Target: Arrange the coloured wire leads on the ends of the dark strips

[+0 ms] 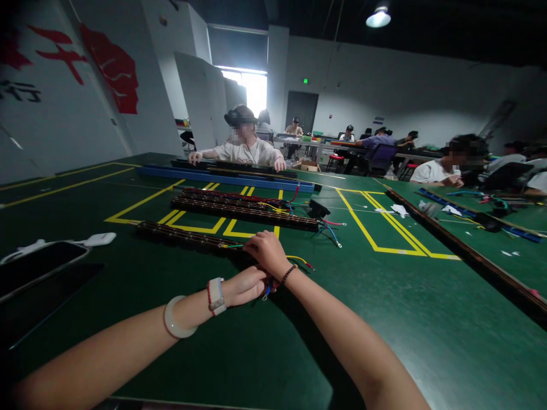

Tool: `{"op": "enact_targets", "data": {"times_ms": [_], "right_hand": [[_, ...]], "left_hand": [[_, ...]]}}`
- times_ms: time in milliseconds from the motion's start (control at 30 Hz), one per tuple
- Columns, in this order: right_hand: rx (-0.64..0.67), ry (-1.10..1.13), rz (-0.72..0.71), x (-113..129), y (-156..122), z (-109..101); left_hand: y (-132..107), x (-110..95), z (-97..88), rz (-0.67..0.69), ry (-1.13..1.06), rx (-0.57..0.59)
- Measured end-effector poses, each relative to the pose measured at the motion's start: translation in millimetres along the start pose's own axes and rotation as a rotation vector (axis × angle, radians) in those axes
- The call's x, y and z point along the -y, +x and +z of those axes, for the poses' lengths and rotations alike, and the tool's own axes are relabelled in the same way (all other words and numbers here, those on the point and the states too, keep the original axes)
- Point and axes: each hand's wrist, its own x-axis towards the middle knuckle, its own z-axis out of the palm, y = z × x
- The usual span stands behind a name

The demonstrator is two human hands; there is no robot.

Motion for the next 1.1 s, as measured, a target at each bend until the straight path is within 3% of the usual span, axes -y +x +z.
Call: {"op": "enact_targets", "data": {"times_ms": [200,333,567,700,867,1000,1100], "right_hand": [[0.027,-0.015,0.002,5.3,-9.1,-3.6],[-0.047,0.028,0.022,7.0,-22.7,-16.6],[-0.062,-0.043,0.031,-22.0,-74.6,-41.4],[-0.013,-0.124,0.037,-40.4,-98.6,-46.1],[0.029,-0.191,0.076,-52.6,-97.8,-42.0],[0.068,-0.193,0.072,-52.8,-93.0,-40.7],[0.078,-0.188,0.069,-50.7,-92.9,-41.7]], "left_hand": [[4.2,5.4,-5.2,-0.001,0.036,0.046],[2.2,4.7,-4.4,-0.002,0.039,0.047],[-5.3,-1.0,-0.2,-0.038,0.082,-0.009],[-6.5,-9.4,-5.6,-0.061,0.392,-0.064],[-6.7,-28.8,-12.3,-0.093,0.96,-0.109],[-10.6,-38.8,-15.6,0.074,1.274,-0.094],[-15.0,-38.7,-19.1,0.198,1.316,-0.128]]}}
